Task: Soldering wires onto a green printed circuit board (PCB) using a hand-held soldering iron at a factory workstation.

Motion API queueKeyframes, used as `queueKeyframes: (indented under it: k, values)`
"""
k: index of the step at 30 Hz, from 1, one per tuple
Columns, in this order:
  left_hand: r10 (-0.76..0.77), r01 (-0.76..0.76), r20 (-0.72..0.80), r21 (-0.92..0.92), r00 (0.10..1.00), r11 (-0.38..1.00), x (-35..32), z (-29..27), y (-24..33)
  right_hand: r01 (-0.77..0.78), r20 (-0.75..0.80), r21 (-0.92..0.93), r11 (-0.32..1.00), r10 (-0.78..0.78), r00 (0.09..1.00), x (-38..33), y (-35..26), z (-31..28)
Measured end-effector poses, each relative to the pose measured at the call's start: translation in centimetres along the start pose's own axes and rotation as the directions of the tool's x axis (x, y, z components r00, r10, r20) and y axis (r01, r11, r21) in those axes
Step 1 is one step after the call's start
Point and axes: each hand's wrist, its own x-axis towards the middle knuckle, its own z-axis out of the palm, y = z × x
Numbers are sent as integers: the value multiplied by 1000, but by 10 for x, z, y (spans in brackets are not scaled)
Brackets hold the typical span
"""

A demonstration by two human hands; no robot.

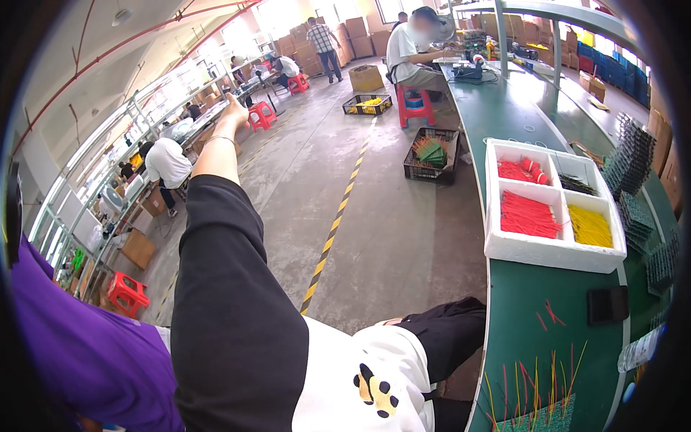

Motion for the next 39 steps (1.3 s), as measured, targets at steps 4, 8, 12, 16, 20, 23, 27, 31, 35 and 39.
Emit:
queueKeyframes:
  k: [4, 8, 12, 16, 20, 23, 27, 31, 35, 39]
  values:
    - [2, -1, -17, 5, 1000, 1000, 1, -1, 3, 4, -1, -3, 1000, -4, 1000, -1, -19, 18]
    - [3, -3, -35, 5, 999, 1000, 1, 1, 2, 12, -4, -3, 1000, -12, 1000, -3, -35, 33]
    - [4, -4, -48, 1, 999, 1000, 6, 1, 7, 26, -8, -3, 1000, -26, 1000, -5, -53, 46]
    - [7, -7, -66, -1, 998, 1000, 1, 9, 11, 33, -13, -3, 999, -33, 999, -10, -69, 56]
    - [9, -9, -78, 0, 997, 1000, 2, 14, 13, 44, -16, -8, 999, -44, 999, -16, -89, 62]
    - [3, -3, -91, 0, 996, 1000, 8, 11, 14, 51, -12, -4, 999, -51, 999, -17, -103, 66]
    - [4, -4, -107, 1, 994, 1000, 7, 14, 13, 58, -14, -5, 998, -58, 998, -24, -119, 68]
    - [2, -1, -124, 12, 992, 1000, -4, 22, 13, 60, -8, -10, 998, -60, 998, -32, -135, 66]
    - [130, -138, 184, 29, 974, 990, -28, 82, 15, 79, -19, -19, 997, -79, 997, -33, -161, 60]
    - [241, -353, 394, 241, 887, 904, -134, 245, -17, 222, 44, -189, 957, -217, 975, -32, -157, 59]
